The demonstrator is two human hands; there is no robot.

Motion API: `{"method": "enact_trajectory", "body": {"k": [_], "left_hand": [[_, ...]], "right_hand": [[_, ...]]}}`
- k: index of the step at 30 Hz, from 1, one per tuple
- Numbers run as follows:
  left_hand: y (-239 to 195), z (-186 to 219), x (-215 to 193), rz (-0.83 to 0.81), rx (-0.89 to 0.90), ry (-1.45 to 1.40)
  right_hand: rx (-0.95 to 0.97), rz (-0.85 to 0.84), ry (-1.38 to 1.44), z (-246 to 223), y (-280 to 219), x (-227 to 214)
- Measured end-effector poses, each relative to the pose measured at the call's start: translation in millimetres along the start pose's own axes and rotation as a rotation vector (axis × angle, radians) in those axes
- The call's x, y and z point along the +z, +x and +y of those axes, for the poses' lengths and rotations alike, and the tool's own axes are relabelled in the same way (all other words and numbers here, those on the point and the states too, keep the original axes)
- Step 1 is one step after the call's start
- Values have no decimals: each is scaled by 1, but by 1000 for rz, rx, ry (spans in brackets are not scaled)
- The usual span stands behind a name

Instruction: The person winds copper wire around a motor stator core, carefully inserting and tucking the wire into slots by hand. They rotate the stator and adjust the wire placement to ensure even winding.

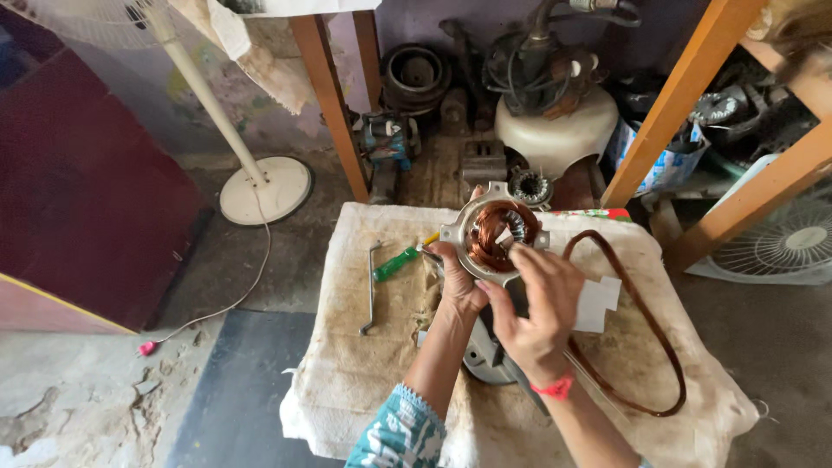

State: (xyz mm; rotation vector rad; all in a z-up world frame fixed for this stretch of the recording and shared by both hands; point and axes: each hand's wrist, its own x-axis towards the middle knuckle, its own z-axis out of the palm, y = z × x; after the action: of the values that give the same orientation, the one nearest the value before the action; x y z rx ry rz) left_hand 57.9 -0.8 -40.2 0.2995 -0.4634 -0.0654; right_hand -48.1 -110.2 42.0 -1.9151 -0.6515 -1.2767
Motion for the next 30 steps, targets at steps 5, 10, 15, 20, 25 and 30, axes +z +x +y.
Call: {"method": "enact_trajectory", "body": {"k": [5,10,15,20,25,30], "left_hand": [[0,4,5,-5,91,14],[2,3,3,-5,87,-56],[-2,1,-1,23,101,44],[0,2,-1,73,34,-48],[5,6,5,51,117,99],[5,7,7,26,128,130]], "right_hand": [[11,-5,-25,9,0,37],[-14,23,-124,11,-2,50],[-59,11,-57,7,-13,41],[-18,-68,-28,13,-10,36],[-186,-117,-91,14,7,35],[-234,-130,-114,9,19,37]]}}
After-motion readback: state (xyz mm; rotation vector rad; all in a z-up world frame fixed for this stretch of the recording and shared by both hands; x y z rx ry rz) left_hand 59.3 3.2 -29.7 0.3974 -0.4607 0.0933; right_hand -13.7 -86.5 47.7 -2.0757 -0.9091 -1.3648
